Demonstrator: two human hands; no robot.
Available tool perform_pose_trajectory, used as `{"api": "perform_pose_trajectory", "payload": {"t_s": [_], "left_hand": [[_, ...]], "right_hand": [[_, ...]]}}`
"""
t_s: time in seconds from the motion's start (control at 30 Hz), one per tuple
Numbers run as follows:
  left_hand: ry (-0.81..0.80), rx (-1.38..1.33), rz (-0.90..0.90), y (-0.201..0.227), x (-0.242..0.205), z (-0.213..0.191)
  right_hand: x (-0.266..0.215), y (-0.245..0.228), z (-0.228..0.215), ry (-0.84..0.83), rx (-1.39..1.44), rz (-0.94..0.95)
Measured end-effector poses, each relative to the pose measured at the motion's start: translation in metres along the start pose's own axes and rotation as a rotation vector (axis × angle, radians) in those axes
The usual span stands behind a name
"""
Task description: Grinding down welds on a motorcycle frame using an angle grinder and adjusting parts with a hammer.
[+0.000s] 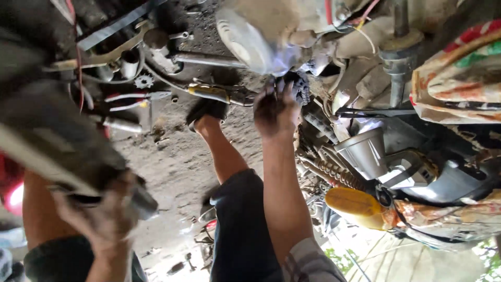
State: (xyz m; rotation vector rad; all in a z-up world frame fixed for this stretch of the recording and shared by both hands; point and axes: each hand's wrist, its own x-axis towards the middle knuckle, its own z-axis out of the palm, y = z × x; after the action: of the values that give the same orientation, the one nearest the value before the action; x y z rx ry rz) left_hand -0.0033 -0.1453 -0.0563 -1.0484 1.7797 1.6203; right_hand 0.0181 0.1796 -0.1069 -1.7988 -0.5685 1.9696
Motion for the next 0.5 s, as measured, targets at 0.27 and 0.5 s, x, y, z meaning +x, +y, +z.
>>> {"api": "perform_pose_trajectory", "payload": {"t_s": [0.27,0.5], "left_hand": [[0.109,-0.054,0.048,-0.016,0.023,0.009],[-0.242,-0.196,0.301,0.014,0.022,0.046]], "right_hand": [[0.079,0.003,-0.031,-0.189,0.145,-0.004],[0.083,-0.001,-0.029,-0.096,0.242,0.029]]}}
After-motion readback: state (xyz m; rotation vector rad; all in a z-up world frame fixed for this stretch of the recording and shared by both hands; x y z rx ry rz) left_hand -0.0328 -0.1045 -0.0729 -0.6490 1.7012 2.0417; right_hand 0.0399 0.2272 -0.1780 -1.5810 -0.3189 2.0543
